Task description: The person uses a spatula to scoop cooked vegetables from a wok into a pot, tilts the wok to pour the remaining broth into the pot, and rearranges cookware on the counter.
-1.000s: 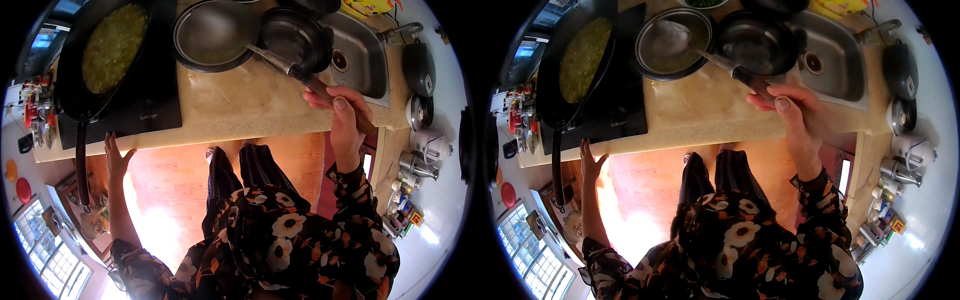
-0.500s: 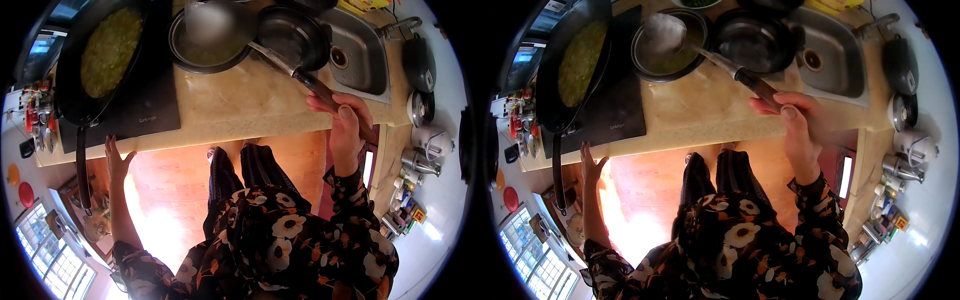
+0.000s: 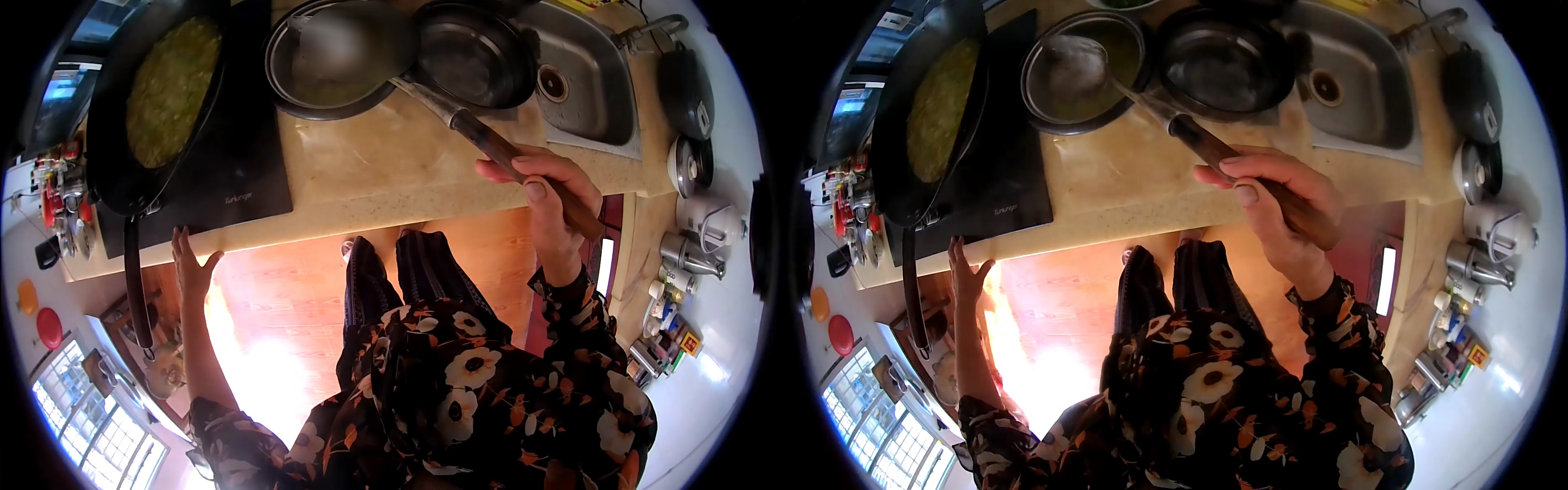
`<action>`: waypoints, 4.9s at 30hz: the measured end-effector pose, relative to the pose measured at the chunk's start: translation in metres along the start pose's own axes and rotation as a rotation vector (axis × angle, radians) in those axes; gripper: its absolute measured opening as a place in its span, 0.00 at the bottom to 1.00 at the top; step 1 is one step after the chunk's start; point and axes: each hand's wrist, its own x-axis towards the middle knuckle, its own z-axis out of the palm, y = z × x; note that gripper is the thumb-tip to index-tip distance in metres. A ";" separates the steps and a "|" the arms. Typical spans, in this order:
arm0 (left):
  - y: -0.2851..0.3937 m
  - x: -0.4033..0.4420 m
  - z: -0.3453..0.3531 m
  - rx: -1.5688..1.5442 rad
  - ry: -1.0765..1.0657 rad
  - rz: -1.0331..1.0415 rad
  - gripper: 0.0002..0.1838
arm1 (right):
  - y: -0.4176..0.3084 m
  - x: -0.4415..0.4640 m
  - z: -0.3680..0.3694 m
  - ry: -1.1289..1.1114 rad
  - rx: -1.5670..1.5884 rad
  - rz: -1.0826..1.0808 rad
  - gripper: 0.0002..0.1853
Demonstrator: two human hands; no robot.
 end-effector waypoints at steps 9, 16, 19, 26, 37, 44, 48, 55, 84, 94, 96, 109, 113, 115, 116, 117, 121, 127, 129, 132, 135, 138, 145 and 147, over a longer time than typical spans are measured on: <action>0.004 0.001 -0.002 0.015 -0.029 -0.033 0.47 | 0.001 0.001 0.002 -0.009 0.006 -0.008 0.09; -0.001 0.000 0.001 0.023 -0.021 -0.022 0.47 | 0.001 -0.001 0.000 0.044 0.029 0.042 0.09; -0.002 0.000 0.001 0.028 -0.013 -0.012 0.47 | -0.001 -0.001 -0.001 0.085 -0.002 0.075 0.09; 0.003 -0.001 -0.001 0.039 -0.025 -0.025 0.47 | -0.002 -0.002 -0.010 0.223 0.057 0.115 0.11; 0.000 -0.001 0.001 0.046 -0.016 -0.013 0.47 | -0.001 -0.005 -0.012 0.203 -0.148 0.001 0.13; 0.000 0.000 0.001 0.050 -0.018 -0.019 0.47 | -0.001 0.002 -0.004 -0.004 -0.091 -0.109 0.09; 0.003 0.000 -0.001 0.051 -0.029 -0.039 0.47 | 0.001 0.002 -0.002 -0.038 -0.155 -0.132 0.08; 0.004 -0.001 -0.001 0.043 -0.032 -0.045 0.47 | 0.005 -0.002 -0.004 0.142 -0.080 0.019 0.12; 0.000 -0.002 0.002 0.027 -0.005 -0.009 0.47 | -0.012 0.006 0.005 -0.099 -0.443 -0.458 0.11; 0.001 -0.002 0.002 0.041 -0.010 -0.015 0.47 | -0.020 0.002 -0.015 -0.283 -0.239 -0.253 0.14; 0.001 -0.002 0.001 0.044 -0.015 -0.015 0.47 | -0.015 0.005 -0.012 -0.286 -0.233 -0.344 0.14; 0.002 -0.002 0.001 0.020 -0.023 -0.027 0.48 | -0.002 0.006 0.005 -0.115 -0.389 -0.381 0.10; -0.003 -0.002 0.003 0.030 -0.009 -0.021 0.48 | -0.019 0.005 -0.002 -0.130 -0.473 -0.454 0.09; -0.003 -0.002 0.004 0.034 -0.005 -0.009 0.48 | -0.028 0.004 -0.002 -0.147 -0.465 -0.462 0.09; -0.002 -0.002 0.003 0.033 -0.007 -0.010 0.48 | -0.033 0.002 -0.001 -0.134 -0.460 -0.410 0.09; -0.001 -0.002 0.002 0.032 -0.010 -0.011 0.48 | -0.033 0.001 -0.003 -0.126 -0.456 -0.384 0.09; 0.004 -0.002 0.000 0.031 -0.015 -0.020 0.47 | -0.018 -0.002 -0.013 -0.228 -0.276 -0.273 0.09; 0.004 -0.001 0.000 0.043 -0.031 -0.038 0.47 | -0.004 0.000 -0.002 -0.122 -0.198 -0.290 0.11; 0.003 -0.002 0.000 0.041 -0.025 -0.028 0.47 | -0.002 0.003 -0.001 -0.155 -0.230 -0.323 0.10; 0.002 -0.001 0.001 0.033 -0.027 -0.031 0.48 | -0.003 0.004 0.001 -0.165 -0.226 -0.311 0.10; 0.001 -0.001 0.002 0.030 -0.024 -0.022 0.48 | -0.004 0.004 0.001 -0.172 -0.238 -0.294 0.10; -0.001 -0.001 0.003 0.035 -0.018 -0.015 0.48 | -0.005 0.003 0.000 -0.182 -0.240 -0.266 0.10; 0.003 -0.002 0.000 0.016 -0.022 -0.029 0.48 | 0.002 -0.002 -0.002 -0.099 -0.130 -0.173 0.09; 0.000 -0.002 0.002 0.031 -0.018 -0.014 0.48 | 0.003 -0.001 -0.002 -0.098 -0.128 -0.174 0.09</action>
